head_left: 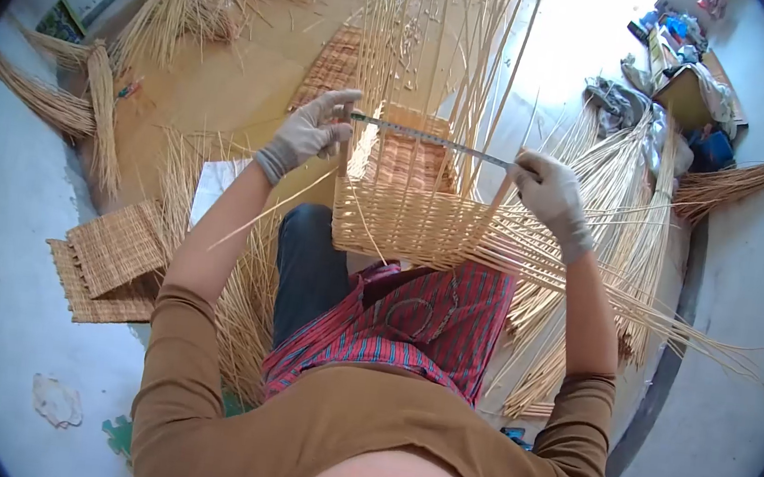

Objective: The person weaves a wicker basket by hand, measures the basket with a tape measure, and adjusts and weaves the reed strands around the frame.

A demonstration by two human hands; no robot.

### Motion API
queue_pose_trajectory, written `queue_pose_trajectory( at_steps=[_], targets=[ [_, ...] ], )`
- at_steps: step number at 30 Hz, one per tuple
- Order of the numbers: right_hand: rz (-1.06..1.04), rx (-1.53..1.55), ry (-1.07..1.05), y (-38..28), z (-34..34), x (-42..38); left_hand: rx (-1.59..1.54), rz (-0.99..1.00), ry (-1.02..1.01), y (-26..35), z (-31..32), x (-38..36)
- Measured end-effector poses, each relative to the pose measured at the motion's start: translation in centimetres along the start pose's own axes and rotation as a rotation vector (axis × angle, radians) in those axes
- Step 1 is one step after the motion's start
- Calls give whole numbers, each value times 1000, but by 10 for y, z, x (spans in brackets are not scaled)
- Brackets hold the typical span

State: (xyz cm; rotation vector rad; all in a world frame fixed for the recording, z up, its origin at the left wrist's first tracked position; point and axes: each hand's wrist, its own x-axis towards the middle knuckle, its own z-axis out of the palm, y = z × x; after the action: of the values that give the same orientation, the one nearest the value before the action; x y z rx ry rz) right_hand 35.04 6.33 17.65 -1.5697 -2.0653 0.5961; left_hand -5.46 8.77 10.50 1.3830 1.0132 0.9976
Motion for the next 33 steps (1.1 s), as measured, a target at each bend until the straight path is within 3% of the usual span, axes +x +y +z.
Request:
queue_pose_trajectory(
  at_steps=[5,8,12,16,21,23,26,33],
  targets=[
    [-11,-16,80,9,6,5,93,95,114,-19,-3,20],
    [143,-105,108,21,-15,3,12,55,82,-28,-11,23],
    [188,-67,43,49,-14,7,13,40,102,-11,-1,15],
    [103,32,112,37,-13,2,51,40,95,-16,-6,19],
    [120,42,39,39,-13,7,32,20,120,-16,-9,21],
    [-18,97,108,44,-8,9,45,15,117,-16,-10,22],
    [125,65,3,43,-14,10,52,21,107,-20,-11,22],
    [53,134,0,62,-6,19,4,35,136,-16,-3,20]
  ],
)
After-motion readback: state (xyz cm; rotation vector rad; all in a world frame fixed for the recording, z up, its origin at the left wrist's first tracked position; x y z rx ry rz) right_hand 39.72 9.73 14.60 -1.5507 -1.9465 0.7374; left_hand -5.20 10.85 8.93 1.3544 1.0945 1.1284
